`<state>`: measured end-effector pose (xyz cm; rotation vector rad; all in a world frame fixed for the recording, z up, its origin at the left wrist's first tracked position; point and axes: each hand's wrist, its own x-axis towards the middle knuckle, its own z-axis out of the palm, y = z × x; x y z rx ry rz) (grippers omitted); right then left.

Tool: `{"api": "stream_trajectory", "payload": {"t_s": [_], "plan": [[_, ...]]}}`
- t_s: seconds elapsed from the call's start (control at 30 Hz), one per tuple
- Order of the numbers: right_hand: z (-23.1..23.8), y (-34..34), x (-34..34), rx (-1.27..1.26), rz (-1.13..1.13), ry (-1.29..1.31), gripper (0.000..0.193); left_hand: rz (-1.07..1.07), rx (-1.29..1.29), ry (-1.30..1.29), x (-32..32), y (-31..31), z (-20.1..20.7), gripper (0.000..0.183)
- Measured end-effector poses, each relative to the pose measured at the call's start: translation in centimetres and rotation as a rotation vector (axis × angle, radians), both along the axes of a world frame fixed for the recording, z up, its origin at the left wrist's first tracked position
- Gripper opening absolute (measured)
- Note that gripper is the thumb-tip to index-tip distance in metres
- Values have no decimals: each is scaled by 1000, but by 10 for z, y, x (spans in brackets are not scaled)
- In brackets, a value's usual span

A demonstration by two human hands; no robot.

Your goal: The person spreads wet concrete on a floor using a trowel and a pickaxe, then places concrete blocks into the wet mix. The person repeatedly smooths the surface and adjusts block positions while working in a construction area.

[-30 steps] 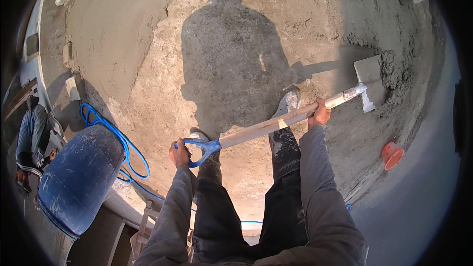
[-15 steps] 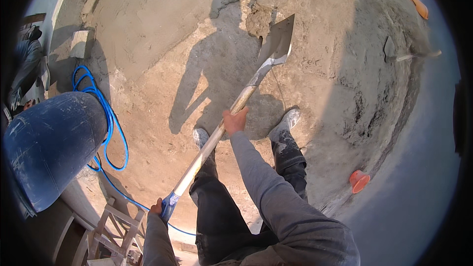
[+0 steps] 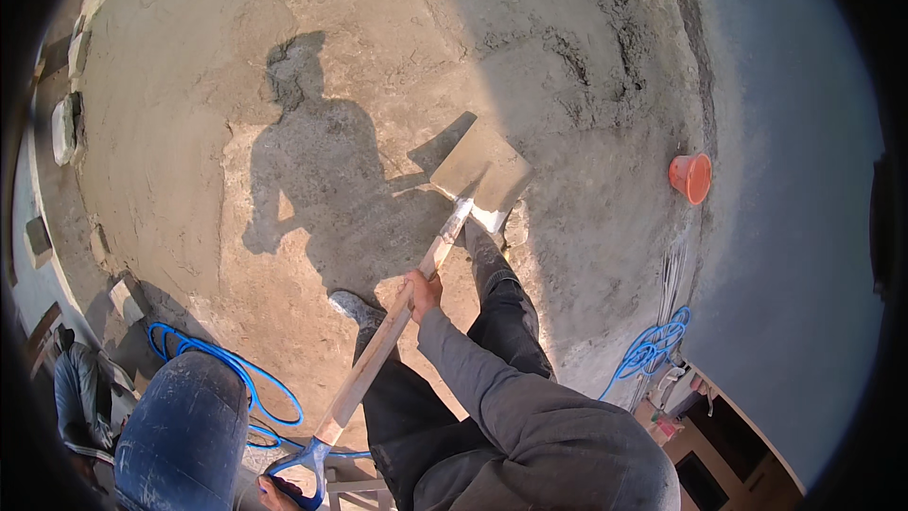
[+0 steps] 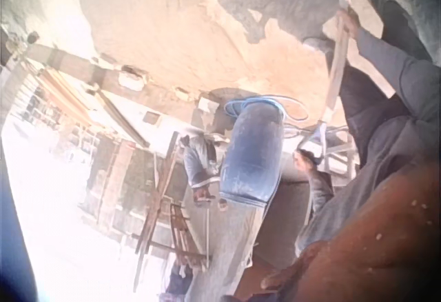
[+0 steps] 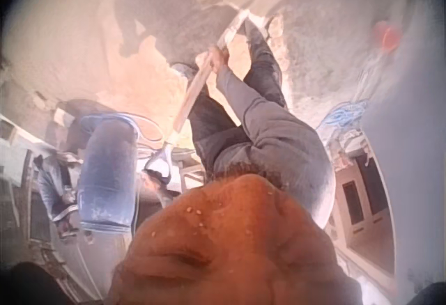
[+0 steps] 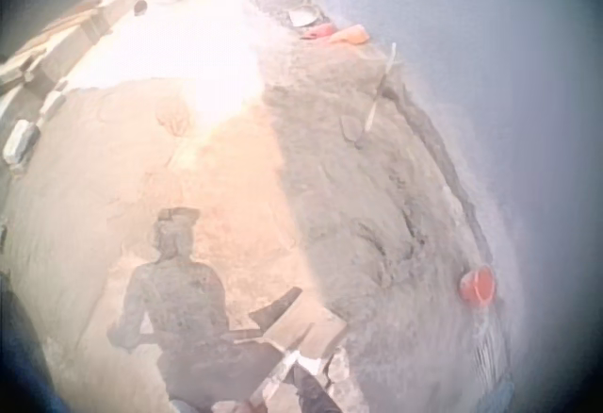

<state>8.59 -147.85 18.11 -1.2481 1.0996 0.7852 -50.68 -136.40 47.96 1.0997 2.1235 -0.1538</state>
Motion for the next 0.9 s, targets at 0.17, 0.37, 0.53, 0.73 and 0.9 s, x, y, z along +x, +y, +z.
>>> {"api": "stream_trajectory", "payload": {"t_s": [0.17,0.37,0.53,0.73,0.9], "plan": [[-44,-59,128,136,-112,78,31,-45,272,16,374,-14,2,42],[-163,-140,336,-145,-31,-180,27,-112,223,-367,530,-52,-202,36],[-200,-142,332,-244,-53,-385,25,-54,244,-347,503,-57,-328,31],[-136,-103,248,-211,92,-388,32,138,173,-223,390,-70,-347,28],[-56,-41,113,-216,301,-412,58,321,21,-123,237,-100,-285,41]]}}
